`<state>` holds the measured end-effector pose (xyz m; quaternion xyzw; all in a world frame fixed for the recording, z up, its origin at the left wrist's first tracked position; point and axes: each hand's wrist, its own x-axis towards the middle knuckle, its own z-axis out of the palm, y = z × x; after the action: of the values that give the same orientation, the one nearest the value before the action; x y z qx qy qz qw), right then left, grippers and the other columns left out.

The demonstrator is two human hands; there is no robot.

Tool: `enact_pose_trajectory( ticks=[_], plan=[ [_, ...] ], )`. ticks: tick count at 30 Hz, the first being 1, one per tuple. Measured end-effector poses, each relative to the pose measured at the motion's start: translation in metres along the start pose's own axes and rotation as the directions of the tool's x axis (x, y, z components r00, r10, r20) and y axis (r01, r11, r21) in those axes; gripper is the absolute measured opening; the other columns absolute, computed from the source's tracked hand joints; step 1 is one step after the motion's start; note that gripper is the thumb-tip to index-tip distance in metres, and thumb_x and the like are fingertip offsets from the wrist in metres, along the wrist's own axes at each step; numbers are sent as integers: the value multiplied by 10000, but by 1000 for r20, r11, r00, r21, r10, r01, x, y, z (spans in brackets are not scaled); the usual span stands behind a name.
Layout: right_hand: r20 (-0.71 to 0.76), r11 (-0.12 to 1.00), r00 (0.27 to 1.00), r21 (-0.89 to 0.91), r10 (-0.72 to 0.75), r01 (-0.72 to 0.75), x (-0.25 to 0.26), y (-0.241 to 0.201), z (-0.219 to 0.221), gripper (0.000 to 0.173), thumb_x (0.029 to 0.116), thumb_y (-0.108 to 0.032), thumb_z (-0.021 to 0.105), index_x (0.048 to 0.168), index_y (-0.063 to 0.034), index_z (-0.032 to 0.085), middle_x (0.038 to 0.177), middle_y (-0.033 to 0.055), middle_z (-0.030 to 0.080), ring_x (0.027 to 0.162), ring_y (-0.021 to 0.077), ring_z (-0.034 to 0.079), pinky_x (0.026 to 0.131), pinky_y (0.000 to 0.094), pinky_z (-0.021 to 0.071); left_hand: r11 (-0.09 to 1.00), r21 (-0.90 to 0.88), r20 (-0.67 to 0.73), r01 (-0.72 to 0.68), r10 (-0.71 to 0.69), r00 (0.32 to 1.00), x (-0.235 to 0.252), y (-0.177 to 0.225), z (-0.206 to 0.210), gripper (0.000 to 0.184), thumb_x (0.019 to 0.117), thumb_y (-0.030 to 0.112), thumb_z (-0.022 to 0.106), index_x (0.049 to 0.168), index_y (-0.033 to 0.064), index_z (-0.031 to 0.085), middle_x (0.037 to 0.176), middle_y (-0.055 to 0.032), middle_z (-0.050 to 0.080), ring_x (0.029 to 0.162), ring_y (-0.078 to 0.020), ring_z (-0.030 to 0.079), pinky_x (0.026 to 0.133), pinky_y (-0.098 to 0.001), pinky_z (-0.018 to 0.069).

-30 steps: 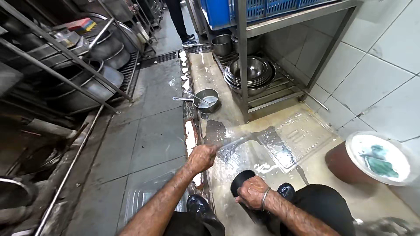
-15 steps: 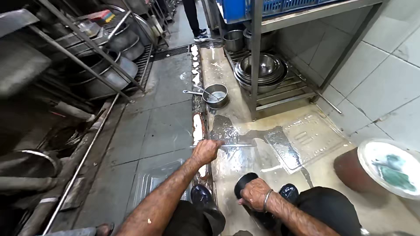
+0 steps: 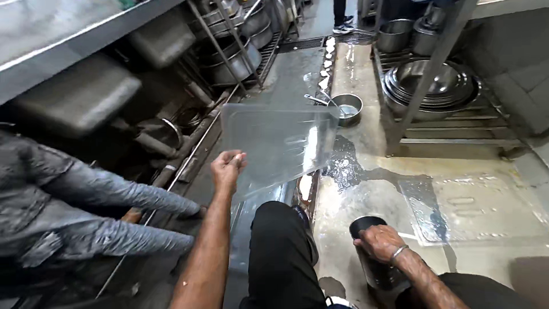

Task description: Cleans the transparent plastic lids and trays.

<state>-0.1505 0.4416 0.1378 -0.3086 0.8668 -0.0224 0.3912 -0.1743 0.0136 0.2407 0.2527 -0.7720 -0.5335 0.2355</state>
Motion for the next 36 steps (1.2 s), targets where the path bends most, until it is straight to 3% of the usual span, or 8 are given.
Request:
enact_pose_trajectory(
  ticks=[4, 10, 12, 14, 16, 19, 30, 36],
  plan=[
    [17, 1000, 1000, -21, 13, -12, 8, -1, 3, 581, 1076, -542, 376, 1164, -50, 672, 1137, 239, 703, 1130, 439, 663, 923, 642, 501, 915, -346, -303, 207, -318, 898, -35, -69, -69, 231, 1082, 113, 489, 1276, 11, 561, 1056, -136, 722, 787, -197, 728, 665, -335, 610],
    [51, 998, 998, -51, 23, -20, 27, 1, 14, 594, 1070, -555, 388, 1178, -50, 679, 1167, 247, 698, 1155, 441, 655, 938, 648, 499, 745, -629, -495, 221, -603, 625, -123, -183, -113, 276, 1038, 46, 498, 1310, -2, 493, 1040, -162, 633, 782, -220, 675, 669, -391, 604],
    [77, 997, 996, -68, 40, -35, 35, 1, 18, 591, 1070, -553, 391, 1195, -51, 677, 1189, 249, 693, 1174, 438, 649, 953, 648, 494, 696, -677, -492, 241, -671, 555, -152, -216, -123, 330, 1046, 49, 496, 1367, -21, 474, 1131, -203, 609, 878, -253, 651, 752, -441, 590],
    [98, 995, 993, -89, 59, -50, 43, 3, 23, 594, 1067, -564, 389, 1217, -67, 679, 1215, 238, 691, 1197, 429, 642, 970, 650, 490, 638, -715, -451, 288, -734, 508, -175, -243, -128, 257, 1065, 71, 436, 1303, -11, 489, 1056, -161, 637, 783, -204, 665, 668, -368, 588],
    [112, 992, 991, -108, 75, -63, 52, 7, 30, 595, 1062, -576, 384, 1230, -87, 679, 1234, 225, 690, 1207, 419, 641, 975, 647, 492, 592, -731, -414, 339, -780, 469, -195, -270, -128, 269, 1065, 69, 426, 1314, -10, 493, 1077, -160, 637, 793, -200, 663, 672, -357, 583],
    [132, 990, 987, -119, 89, -73, 60, 13, 42, 600, 1064, -580, 380, 1257, -91, 672, 1260, 219, 685, 1216, 415, 640, 990, 639, 492, 575, -735, -411, 361, -800, 437, -218, -300, -125, 316, 1072, 82, 468, 1373, -12, 480, 1180, -190, 611, 884, -229, 641, 750, -404, 573],
    [134, 983, 978, -106, 162, -148, 66, 29, 71, 586, 1062, -588, 376, 1272, -135, 684, 1222, 194, 714, 1180, 398, 667, 970, 629, 509, 374, -810, -223, 451, -909, 353, -211, -364, -129, 187, 1117, 188, 383, 1103, 46, 505, 836, -74, 598, 672, -141, 614, 579, -296, 538],
    [100, 979, 975, -72, 199, -192, 66, 39, 77, 570, 1063, -559, 410, 1237, -102, 702, 1184, 216, 723, 1145, 416, 681, 950, 636, 515, 346, -792, -201, 503, -926, 320, -198, -362, -124, 216, 1110, 160, 403, 1244, 15, 493, 945, -125, 636, 727, -169, 640, 620, -310, 549]
  ],
)
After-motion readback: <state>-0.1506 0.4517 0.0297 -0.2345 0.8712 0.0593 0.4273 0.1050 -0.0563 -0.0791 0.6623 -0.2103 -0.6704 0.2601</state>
